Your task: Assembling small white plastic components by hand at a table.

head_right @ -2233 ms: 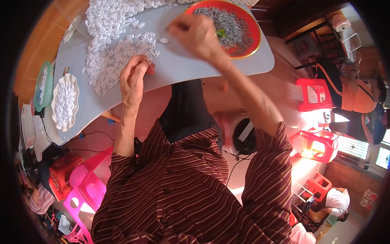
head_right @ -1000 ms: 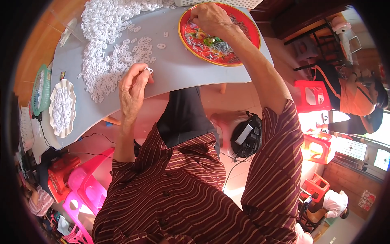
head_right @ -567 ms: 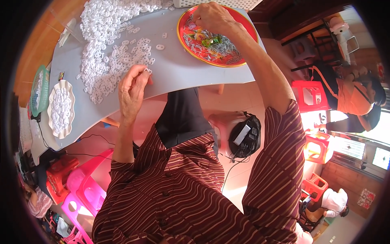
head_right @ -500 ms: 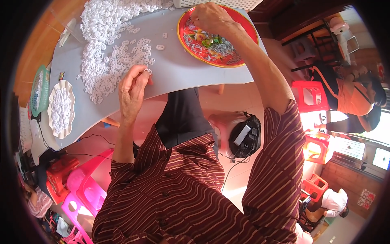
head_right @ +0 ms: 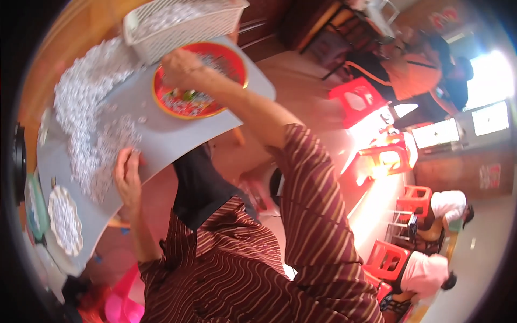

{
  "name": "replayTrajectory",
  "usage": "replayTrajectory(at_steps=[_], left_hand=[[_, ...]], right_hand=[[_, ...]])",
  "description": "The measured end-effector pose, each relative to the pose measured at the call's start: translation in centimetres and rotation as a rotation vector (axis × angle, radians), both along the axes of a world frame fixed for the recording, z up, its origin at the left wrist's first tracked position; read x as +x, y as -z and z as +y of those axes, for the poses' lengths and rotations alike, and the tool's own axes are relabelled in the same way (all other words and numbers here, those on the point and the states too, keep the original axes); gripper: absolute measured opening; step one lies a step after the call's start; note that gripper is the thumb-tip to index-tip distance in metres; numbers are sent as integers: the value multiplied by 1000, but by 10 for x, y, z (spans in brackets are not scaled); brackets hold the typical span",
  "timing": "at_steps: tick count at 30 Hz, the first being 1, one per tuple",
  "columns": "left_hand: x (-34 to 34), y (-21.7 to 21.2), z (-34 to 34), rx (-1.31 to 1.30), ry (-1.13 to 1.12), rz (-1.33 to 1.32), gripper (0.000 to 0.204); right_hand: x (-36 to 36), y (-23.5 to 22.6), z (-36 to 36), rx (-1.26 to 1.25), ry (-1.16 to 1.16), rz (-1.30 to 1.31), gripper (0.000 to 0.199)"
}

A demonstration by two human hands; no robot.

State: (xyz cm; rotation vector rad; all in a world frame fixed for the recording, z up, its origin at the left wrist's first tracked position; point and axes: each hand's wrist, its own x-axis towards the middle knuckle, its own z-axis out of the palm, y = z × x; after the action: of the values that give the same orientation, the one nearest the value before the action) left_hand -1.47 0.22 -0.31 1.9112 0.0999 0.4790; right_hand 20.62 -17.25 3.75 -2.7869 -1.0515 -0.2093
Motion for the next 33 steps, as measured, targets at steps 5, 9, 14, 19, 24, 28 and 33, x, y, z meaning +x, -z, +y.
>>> replayTrajectory(at_steps=[5,9,14,19,24,28,33], left_hand=[[0,6,3,-70,56,5,15],[14,15,-10,-238,179,-14,15],[9,8,-2,-215,145,-38,17],[3,6,2,-127,85,-2,20],[0,-2,1,-58,27,-35,13],[3,2,0,-111,92,-83,13],[4,-1,-3,-209,164,-46,12]], right_hand=[[-37,-15,14,635,-149,69,14],[-78,-29,7,794,-194,334,20],[-134,-28,29,996,-230,661,14],[-162,10,34,1175,-152,799,10],[-170,41,39,1388,-80,896,13],[-167,46,37,1515,-52,944,15],[-166,43,37,1560,-20,1003,18]])
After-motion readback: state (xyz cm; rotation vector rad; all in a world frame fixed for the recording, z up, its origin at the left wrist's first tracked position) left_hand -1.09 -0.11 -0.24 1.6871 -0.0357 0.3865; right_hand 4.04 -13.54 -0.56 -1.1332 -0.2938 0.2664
